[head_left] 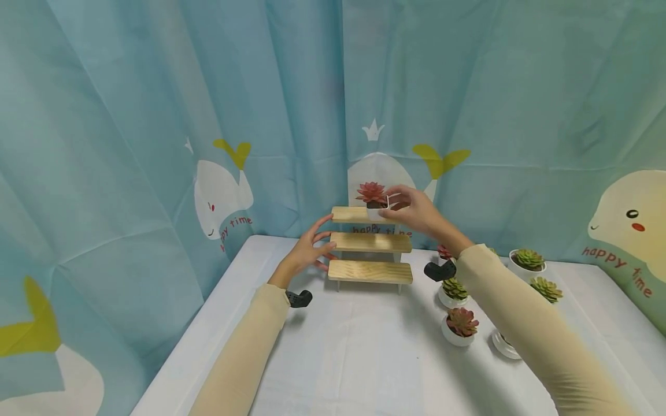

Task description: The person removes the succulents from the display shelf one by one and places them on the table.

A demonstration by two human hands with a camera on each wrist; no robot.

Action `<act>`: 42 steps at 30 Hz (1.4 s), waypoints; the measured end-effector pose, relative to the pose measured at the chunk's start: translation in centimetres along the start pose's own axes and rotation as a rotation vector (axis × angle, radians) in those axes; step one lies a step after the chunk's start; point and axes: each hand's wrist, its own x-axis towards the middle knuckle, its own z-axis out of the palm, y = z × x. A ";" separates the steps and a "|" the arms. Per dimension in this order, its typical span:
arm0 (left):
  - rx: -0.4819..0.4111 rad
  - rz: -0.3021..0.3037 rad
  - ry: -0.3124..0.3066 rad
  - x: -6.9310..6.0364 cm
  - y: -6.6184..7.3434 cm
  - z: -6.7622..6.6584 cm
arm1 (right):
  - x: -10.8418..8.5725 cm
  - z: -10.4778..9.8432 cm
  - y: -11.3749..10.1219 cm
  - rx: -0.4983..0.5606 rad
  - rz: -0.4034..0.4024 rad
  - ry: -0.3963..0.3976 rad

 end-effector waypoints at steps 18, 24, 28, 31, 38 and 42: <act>-0.005 -0.011 0.014 -0.2 0.2 0.2 | -5.5 -3.3 1.8 -0.053 -0.017 -0.040; -0.001 -0.003 0.006 -0.3 0.3 0.2 | -7.6 -4.4 2.1 -0.084 -0.020 -0.036; -0.004 -0.003 0.005 -0.1 0.3 0.5 | -9.3 -5.4 2.4 -0.076 -0.010 -0.036; -0.005 -0.002 0.004 -0.1 0.4 0.6 | -10.7 -6.1 2.8 -0.070 0.010 -0.027; 0.002 -0.007 -0.001 0.1 0.3 0.7 | -14.3 -8.0 4.2 -0.094 0.047 0.023; 0.001 -0.007 -0.001 0.1 0.3 0.8 | -16.4 -9.2 4.7 -0.127 0.081 0.046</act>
